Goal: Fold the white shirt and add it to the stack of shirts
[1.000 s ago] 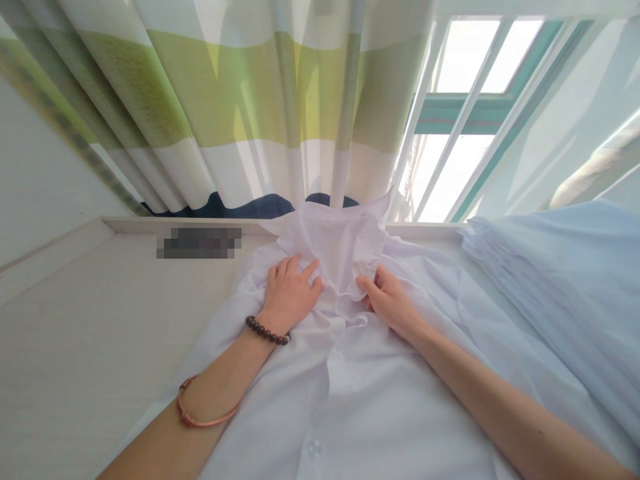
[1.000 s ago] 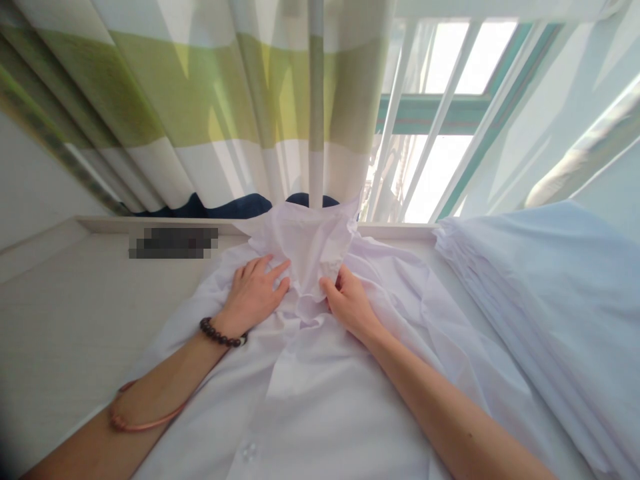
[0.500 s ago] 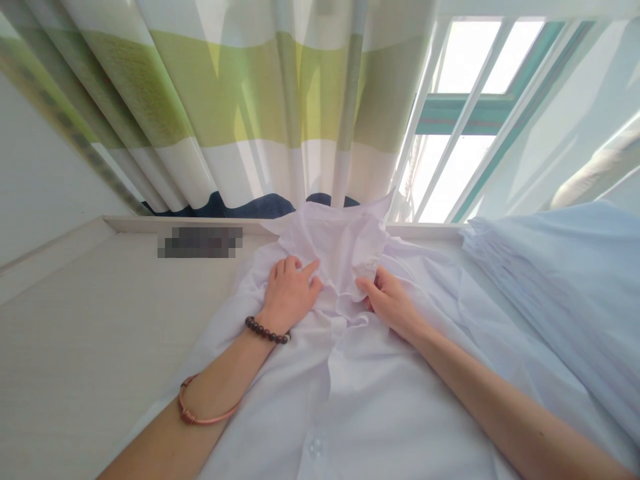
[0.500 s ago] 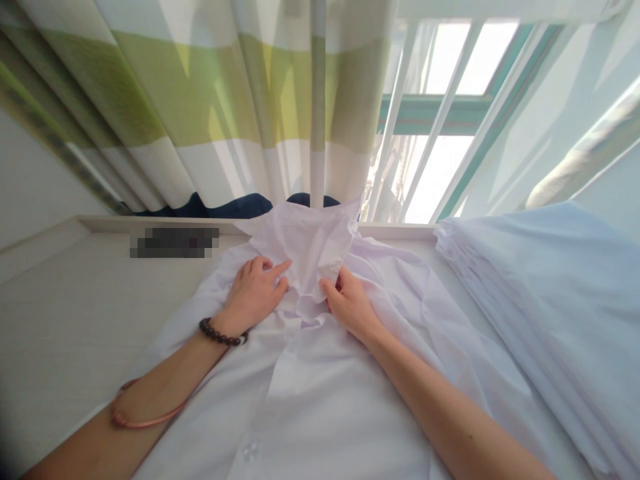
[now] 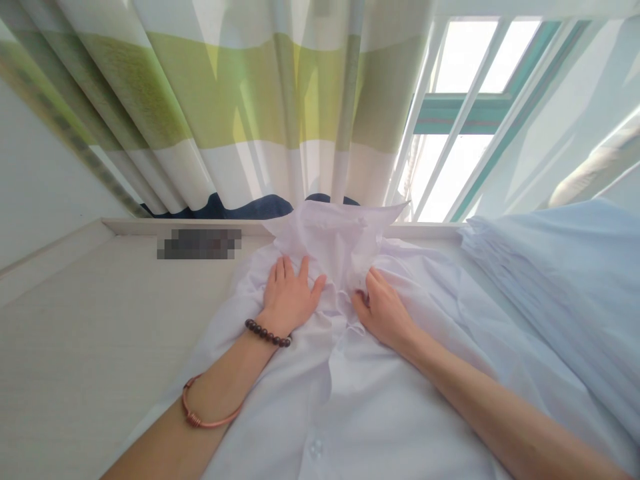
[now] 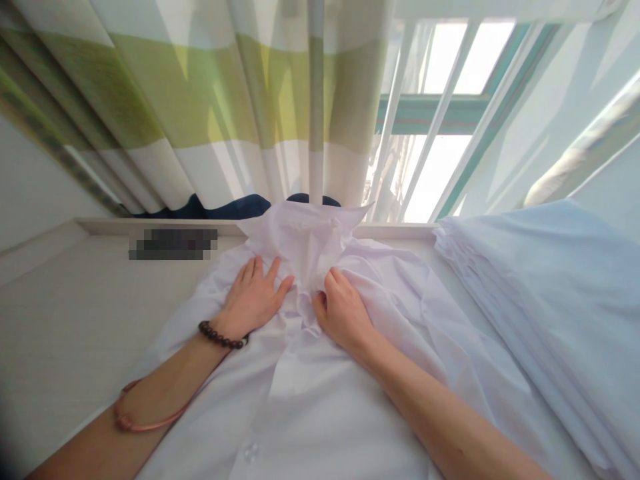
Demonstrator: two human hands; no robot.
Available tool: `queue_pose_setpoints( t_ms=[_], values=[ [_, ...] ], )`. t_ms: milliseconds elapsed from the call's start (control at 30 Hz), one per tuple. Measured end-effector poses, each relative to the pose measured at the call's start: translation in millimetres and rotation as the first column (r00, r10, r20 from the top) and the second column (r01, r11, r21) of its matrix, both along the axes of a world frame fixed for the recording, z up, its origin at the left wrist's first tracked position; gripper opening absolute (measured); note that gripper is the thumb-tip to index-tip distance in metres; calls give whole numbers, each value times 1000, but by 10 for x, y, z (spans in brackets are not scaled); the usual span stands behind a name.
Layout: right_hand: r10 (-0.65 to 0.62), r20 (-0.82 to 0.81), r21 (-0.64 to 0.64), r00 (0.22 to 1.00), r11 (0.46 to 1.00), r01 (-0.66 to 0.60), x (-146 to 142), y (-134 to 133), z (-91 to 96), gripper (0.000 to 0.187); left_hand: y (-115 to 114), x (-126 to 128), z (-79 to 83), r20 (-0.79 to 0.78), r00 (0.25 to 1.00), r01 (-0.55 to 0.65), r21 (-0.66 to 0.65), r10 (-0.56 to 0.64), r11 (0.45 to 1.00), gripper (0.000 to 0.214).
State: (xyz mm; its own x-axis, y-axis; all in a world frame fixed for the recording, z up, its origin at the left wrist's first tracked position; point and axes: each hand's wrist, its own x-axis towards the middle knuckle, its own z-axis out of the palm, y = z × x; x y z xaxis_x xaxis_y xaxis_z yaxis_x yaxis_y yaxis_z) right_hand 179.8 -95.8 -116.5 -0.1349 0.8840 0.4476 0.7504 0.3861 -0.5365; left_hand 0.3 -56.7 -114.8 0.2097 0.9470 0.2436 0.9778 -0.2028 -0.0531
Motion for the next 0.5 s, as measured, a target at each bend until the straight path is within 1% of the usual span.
queue_pose_setpoints(
  t_ms=[67, 100, 200, 267, 367, 433, 500],
  values=[
    [51, 206, 71, 977, 995, -67, -34, -41, 23, 13, -6, 21, 18, -40, 999, -27, -30, 26, 999, 68],
    [64, 276, 89, 959, 992, -92, -47, -58, 39, 15, -6, 27, 27, -53, 998, -32, -32, 30, 999, 67],
    [82, 382, 107, 921, 986, -132, -65, -81, 80, 18, 1, 23, 47, -75, 997, 12, -23, -14, 1000, 59],
    [108, 400, 78, 910, 985, -152, -61, -73, 86, 18, 12, 9, 45, -74, 995, 68, -1, -67, 998, 52],
    [150, 350, 26, 925, 985, -169, -45, -47, 68, 20, 42, -15, 22, -43, 988, 150, 51, -148, 987, 45],
    [154, 295, 16, 943, 986, -166, -34, -33, 53, 21, 71, -30, 4, 13, 980, 196, 72, -198, 978, 42],
    [154, 251, 18, 956, 986, -164, -24, -26, 46, 21, 105, -44, -8, 104, 970, 211, 75, -218, 975, 39]
  ],
)
